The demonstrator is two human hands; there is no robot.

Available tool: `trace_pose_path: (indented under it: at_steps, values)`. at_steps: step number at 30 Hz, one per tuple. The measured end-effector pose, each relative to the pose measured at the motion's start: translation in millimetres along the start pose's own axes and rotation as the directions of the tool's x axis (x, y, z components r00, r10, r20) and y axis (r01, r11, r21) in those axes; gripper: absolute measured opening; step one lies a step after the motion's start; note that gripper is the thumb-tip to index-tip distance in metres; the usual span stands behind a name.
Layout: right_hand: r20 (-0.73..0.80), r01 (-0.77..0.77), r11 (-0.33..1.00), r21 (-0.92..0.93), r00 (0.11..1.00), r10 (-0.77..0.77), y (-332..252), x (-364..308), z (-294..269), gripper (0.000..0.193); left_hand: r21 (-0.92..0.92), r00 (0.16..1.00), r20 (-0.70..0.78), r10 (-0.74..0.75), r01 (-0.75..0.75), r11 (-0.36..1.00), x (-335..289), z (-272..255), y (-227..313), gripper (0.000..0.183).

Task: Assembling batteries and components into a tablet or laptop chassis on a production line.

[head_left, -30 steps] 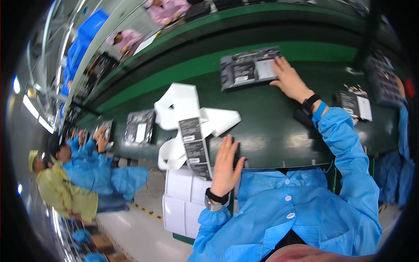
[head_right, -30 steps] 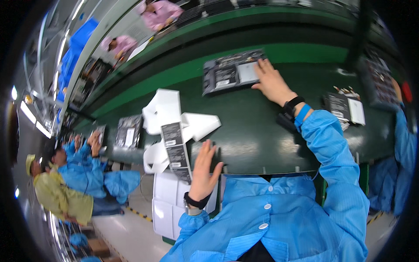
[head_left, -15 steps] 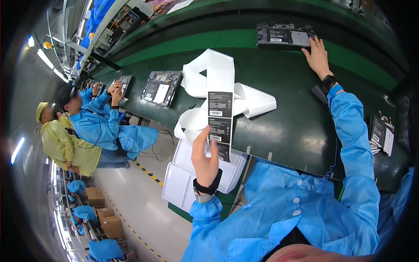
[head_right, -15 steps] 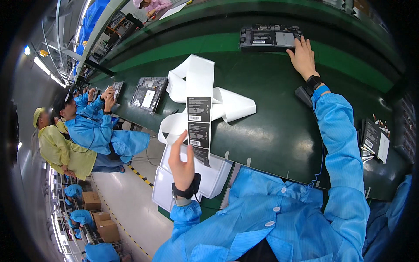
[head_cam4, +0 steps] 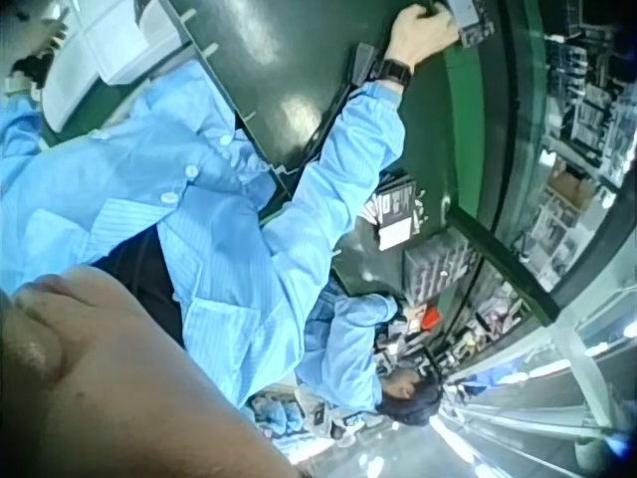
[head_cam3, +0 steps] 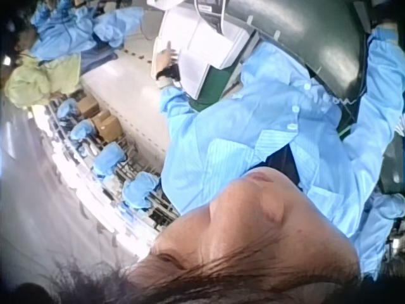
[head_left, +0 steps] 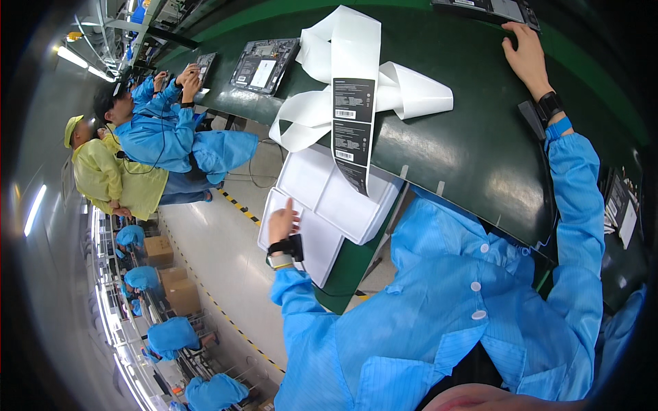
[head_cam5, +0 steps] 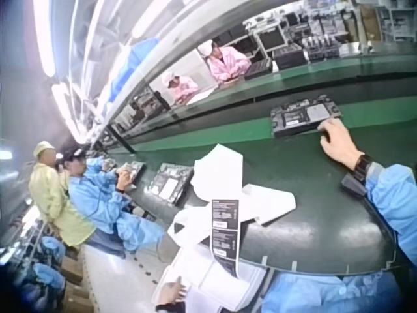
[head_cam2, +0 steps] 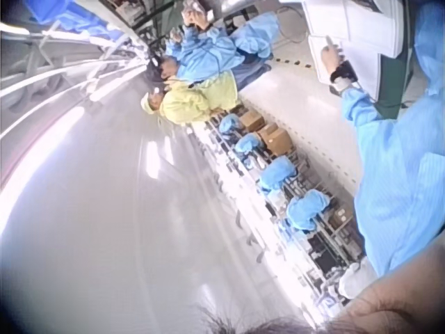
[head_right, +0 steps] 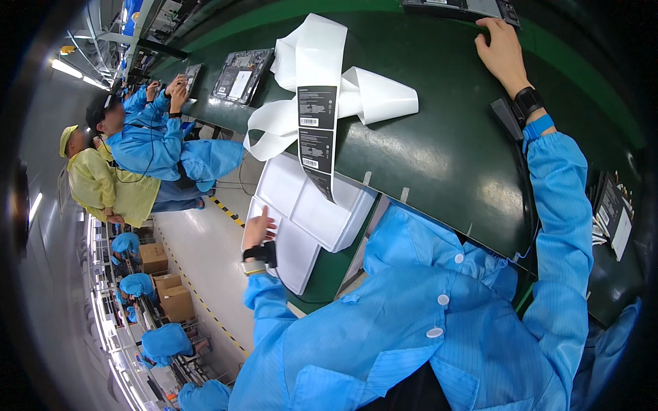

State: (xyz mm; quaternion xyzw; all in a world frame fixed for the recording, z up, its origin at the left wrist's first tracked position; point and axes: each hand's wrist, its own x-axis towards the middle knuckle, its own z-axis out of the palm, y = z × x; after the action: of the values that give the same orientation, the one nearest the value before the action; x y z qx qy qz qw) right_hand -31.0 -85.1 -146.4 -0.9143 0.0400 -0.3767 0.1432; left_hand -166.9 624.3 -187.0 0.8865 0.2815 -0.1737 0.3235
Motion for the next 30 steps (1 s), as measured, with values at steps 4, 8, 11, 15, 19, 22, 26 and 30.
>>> trace_pose_path:
  at_steps: [4, 8, 11, 15, 19, 22, 26, 30]
  values:
    - [0.06, 0.048, 0.998, 0.048, 0.997, -0.051, 0.9, -8.5, 5.5, 0.034, -0.075, 0.996, -0.077, 0.038, -0.043, 0.996, -18.4, 62.6, 1.8, 0.056]
    - [0.157, -0.026, 0.999, 0.022, 0.987, 0.023, -3.9, -5.3, 0.4, 0.034, -0.067, 0.984, -0.104, 0.147, -0.154, 0.986, -7.5, 58.9, -15.5, 0.037]
    - [0.066, -0.054, 0.989, 0.139, 0.997, 0.045, -30.0, -7.8, -17.0, 0.021, -0.102, 0.984, -0.084, 0.156, -0.164, 0.981, -7.5, 61.3, -11.8, 0.035]
    - [0.076, -0.078, 0.988, 0.135, 0.995, 0.068, -25.6, -5.8, -17.4, 0.023, -0.159, 0.994, -0.106, -0.019, 0.002, 0.987, 2.4, 56.8, -5.0, 0.042]
    - [0.059, -0.065, 0.99, 0.129, 0.997, 0.058, -27.2, -7.0, -10.8, 0.022, 0.021, 0.994, -0.102, 0.034, -0.033, 0.999, 4.5, 53.4, 5.9, 0.042]
    - [0.062, -0.074, 0.99, 0.121, 0.996, 0.067, -24.6, -10.1, -14.6, 0.022, 0.111, 0.991, -0.128, 0.044, -0.029, 0.993, -5.5, 44.2, 23.7, 0.04]
    - [0.064, -0.076, 0.988, 0.138, 0.996, 0.068, -23.8, -10.2, -11.1, 0.022, -0.454, 0.965, -0.187, 0.186, -0.253, 0.855, -6.0, -0.5, 10.2, 0.024]
    - [0.1, -0.107, 0.988, 0.112, 0.99, 0.096, -24.4, -7.4, -15.1, 0.022, -0.552, 0.963, -0.207, 0.173, -0.261, 0.792, -1.2, -51.5, -21.9, 0.027]
